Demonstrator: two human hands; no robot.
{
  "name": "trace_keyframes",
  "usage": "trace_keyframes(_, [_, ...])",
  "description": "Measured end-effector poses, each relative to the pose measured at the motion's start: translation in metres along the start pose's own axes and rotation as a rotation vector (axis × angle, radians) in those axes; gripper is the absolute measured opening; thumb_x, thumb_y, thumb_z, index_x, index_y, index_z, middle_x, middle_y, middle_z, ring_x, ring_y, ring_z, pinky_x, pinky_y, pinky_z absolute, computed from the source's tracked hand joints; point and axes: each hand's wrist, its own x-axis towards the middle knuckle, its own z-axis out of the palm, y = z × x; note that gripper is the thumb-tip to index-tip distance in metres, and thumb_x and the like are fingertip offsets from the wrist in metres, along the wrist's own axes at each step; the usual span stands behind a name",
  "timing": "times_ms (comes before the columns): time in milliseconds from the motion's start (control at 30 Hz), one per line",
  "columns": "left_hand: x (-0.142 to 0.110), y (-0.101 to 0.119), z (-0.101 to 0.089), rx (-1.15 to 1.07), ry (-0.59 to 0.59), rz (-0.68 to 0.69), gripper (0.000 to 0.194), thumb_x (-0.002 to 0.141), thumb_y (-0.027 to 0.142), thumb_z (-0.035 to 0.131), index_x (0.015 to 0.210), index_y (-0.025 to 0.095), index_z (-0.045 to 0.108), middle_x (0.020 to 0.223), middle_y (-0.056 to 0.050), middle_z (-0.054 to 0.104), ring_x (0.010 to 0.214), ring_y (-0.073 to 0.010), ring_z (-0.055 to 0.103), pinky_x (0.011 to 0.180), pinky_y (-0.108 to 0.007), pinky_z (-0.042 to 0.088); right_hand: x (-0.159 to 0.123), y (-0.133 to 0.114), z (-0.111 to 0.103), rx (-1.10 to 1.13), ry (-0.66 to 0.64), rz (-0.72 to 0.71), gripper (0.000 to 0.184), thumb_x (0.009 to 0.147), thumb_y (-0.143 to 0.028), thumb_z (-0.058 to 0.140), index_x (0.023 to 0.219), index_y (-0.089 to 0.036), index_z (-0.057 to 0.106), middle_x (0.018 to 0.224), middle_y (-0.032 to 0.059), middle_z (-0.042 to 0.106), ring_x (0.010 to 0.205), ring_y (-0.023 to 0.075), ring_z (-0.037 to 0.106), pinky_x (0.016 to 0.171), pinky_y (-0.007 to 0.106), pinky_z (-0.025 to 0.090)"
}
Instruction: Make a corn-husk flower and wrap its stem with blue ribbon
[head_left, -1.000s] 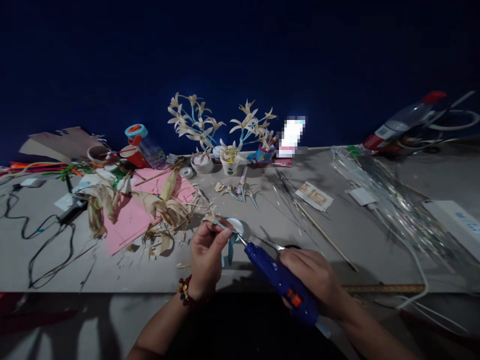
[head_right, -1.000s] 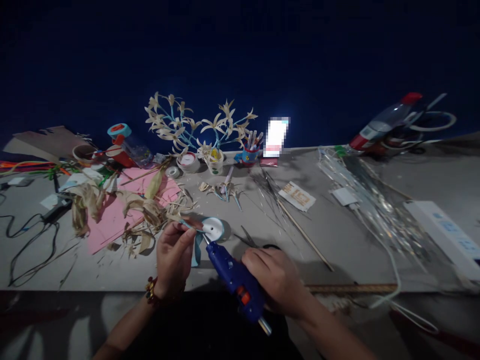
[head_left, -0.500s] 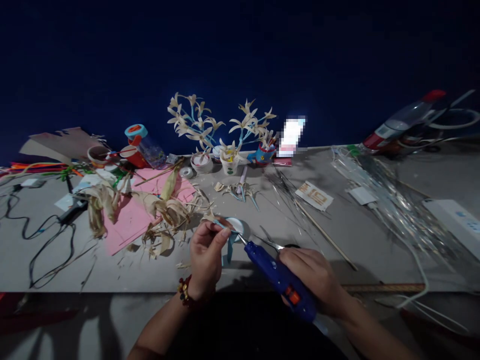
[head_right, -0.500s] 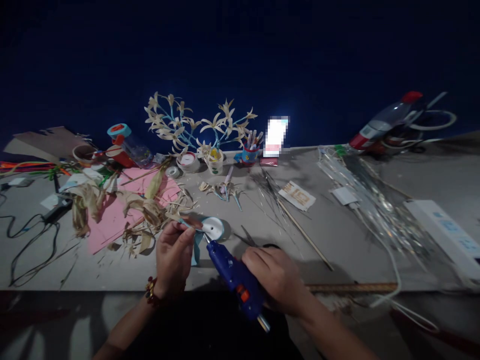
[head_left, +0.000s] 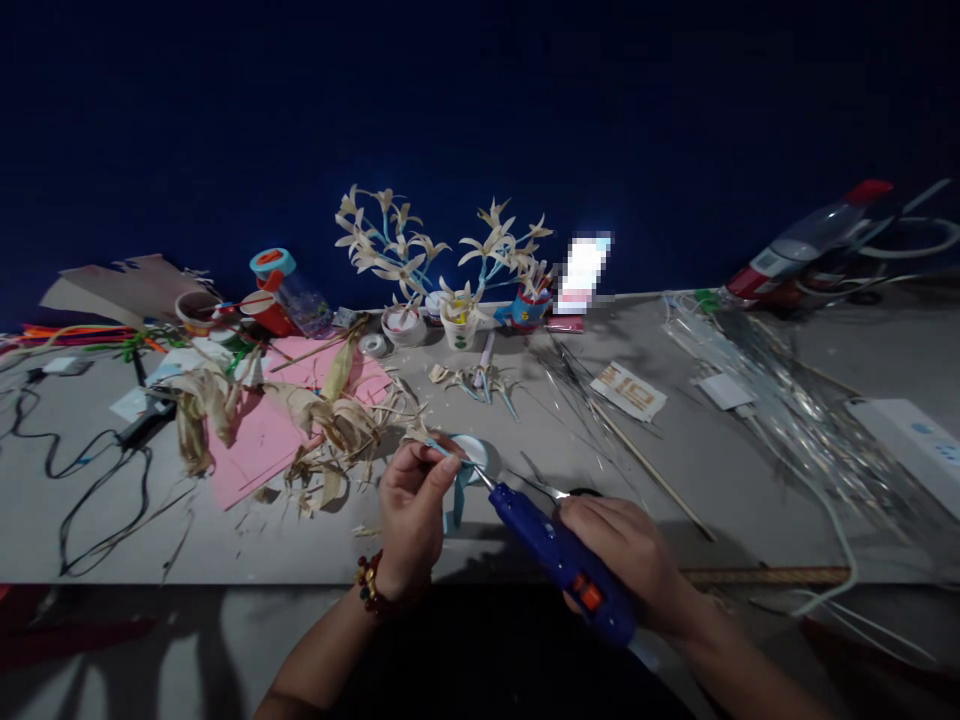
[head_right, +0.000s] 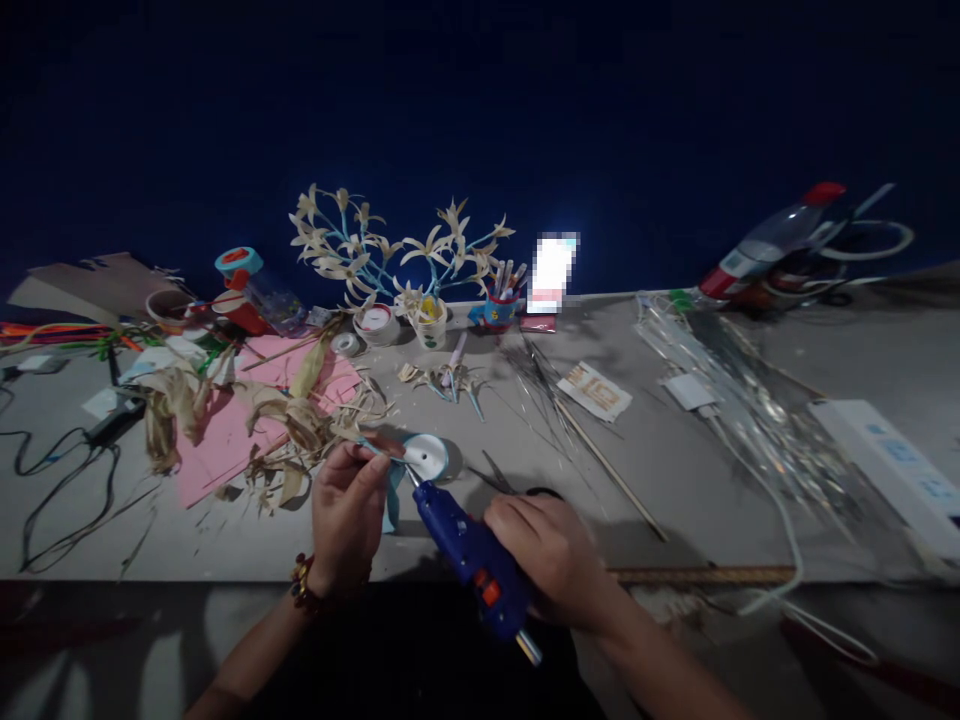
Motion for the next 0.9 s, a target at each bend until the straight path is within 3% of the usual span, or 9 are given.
trace_keyframes(233, [-0.001, 0.001, 0.001, -0.008, 0.007, -0.002, 0.027, 0.065, 0.028, 0.085, 0.069, 0.018, 0.061, 0.073, -0.001, 0.07, 0.068, -0.0135, 0.066, 0.065, -0.024, 0.054, 0.003, -0.002, -0.002, -0.028, 0.011, 0.01, 0.031, 0.096, -0.029, 0.034, 0.077, -0.019, 0.057, 0.068, 0.0073, 0.067, 0.061, 0.0204, 0.065, 0.059, 0.031, 0.047])
trace_keyframes(400, [-0.002, 0.002, 0.0, 0.004, 0.012, 0.014, 0.024, 0.067, 0.027, 0.084, 0.069, 0.018, 0.061, 0.074, -0.001, 0.07, 0.068, -0.0137, 0.066, 0.064, -0.024, 0.054, -0.013, 0.006, 0.005, -0.006, 0.018, 0.068, 0.026, 0.094, -0.035, 0.04, 0.081, -0.02, 0.056, 0.067, 0.0053, 0.065, 0.06, 0.0201, 0.064, 0.057, 0.031, 0.047])
trace_keyframes(500, [-0.001, 0.002, -0.001, 0.006, 0.008, 0.01, 0.023, 0.068, 0.027, 0.083, 0.069, 0.018, 0.061, 0.075, -0.002, 0.07, 0.068, -0.0142, 0.066, 0.065, -0.024, 0.054, -0.032, 0.021, 0.005, -0.093, 0.065, 0.096, 0.024, 0.091, -0.038, 0.046, 0.097, -0.018, 0.058, 0.078, 0.0086, 0.07, 0.067, 0.0228, 0.067, 0.061, 0.033, 0.051])
trace_keyframes(567, [-0.001, 0.002, -0.001, -0.002, 0.01, -0.001, 0.023, 0.067, 0.027, 0.083, 0.069, 0.018, 0.062, 0.074, -0.002, 0.07, 0.068, -0.0138, 0.066, 0.065, -0.024, 0.054, -0.045, 0.038, 0.001, -0.179, 0.108, 0.127, 0.033, 0.088, -0.035, 0.052, 0.114, -0.016, 0.056, 0.093, 0.0125, 0.072, 0.077, 0.0261, 0.07, 0.068, 0.035, 0.054])
trace_keyframes(633, [-0.001, 0.002, -0.001, -0.012, 0.017, -0.013, 0.024, 0.066, 0.026, 0.084, 0.068, 0.018, 0.062, 0.073, -0.002, 0.071, 0.068, -0.0134, 0.066, 0.065, -0.023, 0.054, -0.055, 0.06, -0.006, -0.262, 0.091, 0.183, 0.042, 0.085, -0.032, 0.055, 0.124, -0.015, 0.054, 0.106, 0.0151, 0.072, 0.086, 0.0291, 0.07, 0.072, 0.037, 0.055])
trace_keyframes(700, [-0.001, 0.003, -0.001, -0.02, 0.024, -0.025, 0.024, 0.065, 0.026, 0.085, 0.068, 0.018, 0.064, 0.073, -0.002, 0.072, 0.069, -0.0132, 0.067, 0.066, -0.021, 0.054, -0.064, 0.082, -0.017, -0.406, 0.027, 0.324, 0.04, 0.084, -0.03, 0.054, 0.121, -0.014, 0.057, 0.111, 0.0166, 0.07, 0.086, 0.0301, 0.07, 0.064, 0.036, 0.053])
trace_keyframes(833, [-0.003, 0.003, -0.001, -0.026, -0.009, -0.045, 0.02, 0.066, 0.024, 0.085, 0.068, 0.017, 0.066, 0.076, -0.003, 0.073, 0.072, -0.0136, 0.068, 0.067, -0.021, 0.054, -0.078, 0.121, -0.034, -0.625, -0.179, 0.659, 0.029, 0.084, -0.028, 0.052, 0.109, -0.015, 0.062, 0.111, 0.0141, 0.068, 0.078, 0.0266, 0.067, 0.054, 0.031, 0.043])
trace_keyframes(900, [-0.003, 0.002, 0.0, -0.026, -0.021, -0.059, 0.019, 0.067, 0.022, 0.084, 0.069, 0.017, 0.066, 0.077, -0.003, 0.073, 0.073, -0.014, 0.068, 0.069, -0.021, 0.054, -0.086, 0.135, -0.039, -0.628, -0.286, 0.726, 0.028, 0.085, -0.029, 0.053, 0.108, -0.016, 0.063, 0.109, 0.0126, 0.068, 0.08, 0.0253, 0.066, 0.056, 0.03, 0.042])
